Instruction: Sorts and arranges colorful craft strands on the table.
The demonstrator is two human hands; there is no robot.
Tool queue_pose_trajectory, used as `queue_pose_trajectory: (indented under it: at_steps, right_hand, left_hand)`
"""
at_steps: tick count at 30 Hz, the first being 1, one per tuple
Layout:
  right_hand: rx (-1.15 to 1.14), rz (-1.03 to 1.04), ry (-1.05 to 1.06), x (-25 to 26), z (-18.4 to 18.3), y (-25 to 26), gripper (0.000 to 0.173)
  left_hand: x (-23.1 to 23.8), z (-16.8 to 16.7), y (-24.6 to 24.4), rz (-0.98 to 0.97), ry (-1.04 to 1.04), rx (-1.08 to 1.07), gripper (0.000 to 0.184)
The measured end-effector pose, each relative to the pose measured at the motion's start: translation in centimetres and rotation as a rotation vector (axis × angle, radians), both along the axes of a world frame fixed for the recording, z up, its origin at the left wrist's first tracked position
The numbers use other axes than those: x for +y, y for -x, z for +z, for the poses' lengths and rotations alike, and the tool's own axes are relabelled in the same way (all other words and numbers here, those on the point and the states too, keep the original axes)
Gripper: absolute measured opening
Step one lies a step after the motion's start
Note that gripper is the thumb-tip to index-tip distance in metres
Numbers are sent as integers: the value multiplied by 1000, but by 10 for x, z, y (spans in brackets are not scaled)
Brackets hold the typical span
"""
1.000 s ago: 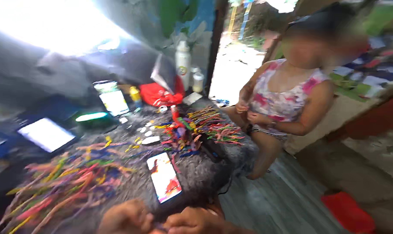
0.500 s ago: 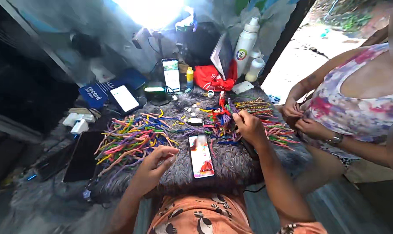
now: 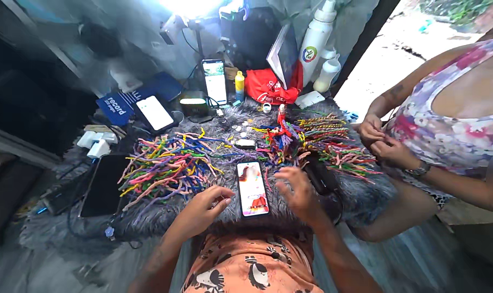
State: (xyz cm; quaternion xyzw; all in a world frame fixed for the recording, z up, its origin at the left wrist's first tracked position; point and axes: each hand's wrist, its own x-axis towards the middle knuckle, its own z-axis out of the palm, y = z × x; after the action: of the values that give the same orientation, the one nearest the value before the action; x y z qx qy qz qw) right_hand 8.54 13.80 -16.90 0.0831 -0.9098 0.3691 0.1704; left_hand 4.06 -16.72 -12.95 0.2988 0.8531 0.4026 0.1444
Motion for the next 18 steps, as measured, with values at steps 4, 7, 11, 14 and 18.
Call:
queue_pose_trajectory:
  at_steps: [4, 7, 11, 14, 18]
  right_hand:
    - [48, 128, -34, -36, -42, -23, 46]
    - [43, 93, -35, -41, -47, -26, 54]
    - [37, 78, -68, -43, -50, -26, 58]
    - [3, 69, -116, -43, -51, -26, 62]
    - [-26, -4, -23, -45, -46, -24, 75]
  left_hand:
    - [3, -2, -3, -9, 88, 34, 30]
    - [3, 1, -5, 6, 126, -70, 33]
    - [8, -6, -1, 75, 17, -327, 39]
    - [19, -13, 8, 142, -103, -481, 40]
    - [37, -11, 16, 242, -146, -613, 45]
